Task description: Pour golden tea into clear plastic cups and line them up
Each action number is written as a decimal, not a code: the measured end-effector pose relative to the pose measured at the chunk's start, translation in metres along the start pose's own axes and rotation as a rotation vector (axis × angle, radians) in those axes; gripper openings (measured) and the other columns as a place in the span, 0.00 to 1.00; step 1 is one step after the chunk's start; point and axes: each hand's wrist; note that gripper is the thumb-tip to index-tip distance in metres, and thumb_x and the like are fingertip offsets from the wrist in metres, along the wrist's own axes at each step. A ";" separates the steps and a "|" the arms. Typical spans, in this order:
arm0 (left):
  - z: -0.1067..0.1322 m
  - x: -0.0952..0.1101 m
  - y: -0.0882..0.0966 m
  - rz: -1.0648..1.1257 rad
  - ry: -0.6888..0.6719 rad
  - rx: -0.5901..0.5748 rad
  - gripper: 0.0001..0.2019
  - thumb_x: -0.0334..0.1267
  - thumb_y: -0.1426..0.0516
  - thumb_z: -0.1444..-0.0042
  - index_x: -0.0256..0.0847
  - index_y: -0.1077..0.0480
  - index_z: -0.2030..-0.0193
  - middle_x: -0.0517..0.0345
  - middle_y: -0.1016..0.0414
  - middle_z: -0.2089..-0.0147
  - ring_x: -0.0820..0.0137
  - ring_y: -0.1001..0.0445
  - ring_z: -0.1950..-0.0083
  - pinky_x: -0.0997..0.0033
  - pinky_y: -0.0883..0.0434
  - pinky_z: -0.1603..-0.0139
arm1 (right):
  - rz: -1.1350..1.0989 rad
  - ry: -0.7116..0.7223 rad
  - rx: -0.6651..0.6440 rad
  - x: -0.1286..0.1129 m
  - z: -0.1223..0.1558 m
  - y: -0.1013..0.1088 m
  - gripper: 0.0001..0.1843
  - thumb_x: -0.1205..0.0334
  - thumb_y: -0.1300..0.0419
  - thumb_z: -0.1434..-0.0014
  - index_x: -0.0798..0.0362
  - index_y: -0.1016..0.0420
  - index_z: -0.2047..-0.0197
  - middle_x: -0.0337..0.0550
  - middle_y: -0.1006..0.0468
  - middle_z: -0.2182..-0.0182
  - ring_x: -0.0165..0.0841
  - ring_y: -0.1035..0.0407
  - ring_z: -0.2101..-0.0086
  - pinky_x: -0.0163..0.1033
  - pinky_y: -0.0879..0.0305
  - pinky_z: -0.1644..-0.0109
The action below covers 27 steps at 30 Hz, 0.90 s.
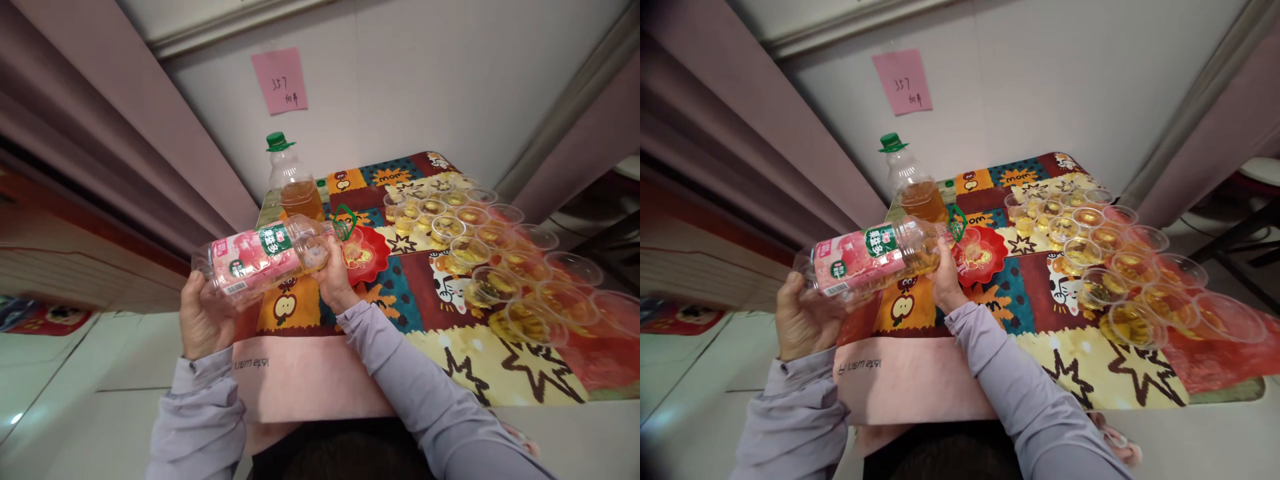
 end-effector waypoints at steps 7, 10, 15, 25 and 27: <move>0.000 0.000 0.000 0.034 -0.023 -0.018 0.28 0.54 0.28 0.48 0.39 0.17 0.45 0.48 0.10 0.54 0.42 0.12 0.46 0.41 0.13 0.47 | 0.021 -0.022 -0.015 -0.003 -0.001 0.001 0.25 0.34 0.39 0.30 0.46 0.18 0.50 0.42 0.10 0.50 0.39 0.15 0.52 0.41 0.16 0.55; -0.001 0.000 0.003 0.020 -0.005 -0.022 0.30 0.55 0.29 0.48 0.37 0.17 0.44 0.47 0.10 0.53 0.43 0.12 0.47 0.40 0.13 0.47 | 0.020 -0.026 -0.016 -0.003 0.000 0.001 0.26 0.33 0.39 0.31 0.47 0.17 0.49 0.43 0.10 0.49 0.39 0.15 0.52 0.41 0.16 0.56; -0.002 0.002 0.005 0.007 -0.001 -0.021 0.31 0.56 0.28 0.49 0.37 0.16 0.44 0.48 0.10 0.52 0.46 0.11 0.52 0.41 0.12 0.48 | 0.029 -0.014 -0.033 -0.001 0.002 0.001 0.27 0.34 0.39 0.31 0.47 0.18 0.46 0.44 0.11 0.46 0.39 0.15 0.50 0.41 0.16 0.55; 0.001 0.002 0.003 0.006 -0.013 -0.027 0.27 0.56 0.30 0.46 0.41 0.17 0.45 0.46 0.10 0.50 0.39 0.14 0.42 0.37 0.13 0.47 | 0.050 -0.008 -0.037 -0.002 0.001 0.002 0.27 0.32 0.38 0.32 0.46 0.17 0.47 0.43 0.10 0.47 0.40 0.15 0.50 0.43 0.15 0.55; 0.001 0.002 0.003 0.001 -0.021 -0.035 0.26 0.56 0.30 0.45 0.43 0.17 0.45 0.47 0.10 0.50 0.39 0.14 0.41 0.38 0.13 0.48 | 0.056 -0.010 -0.040 -0.003 0.001 0.001 0.27 0.32 0.38 0.32 0.45 0.17 0.48 0.43 0.10 0.48 0.40 0.15 0.51 0.44 0.15 0.54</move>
Point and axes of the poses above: each hand's wrist, its own z-axis away from the middle knuckle, its own y-axis out of the back of the hand, x = y × z
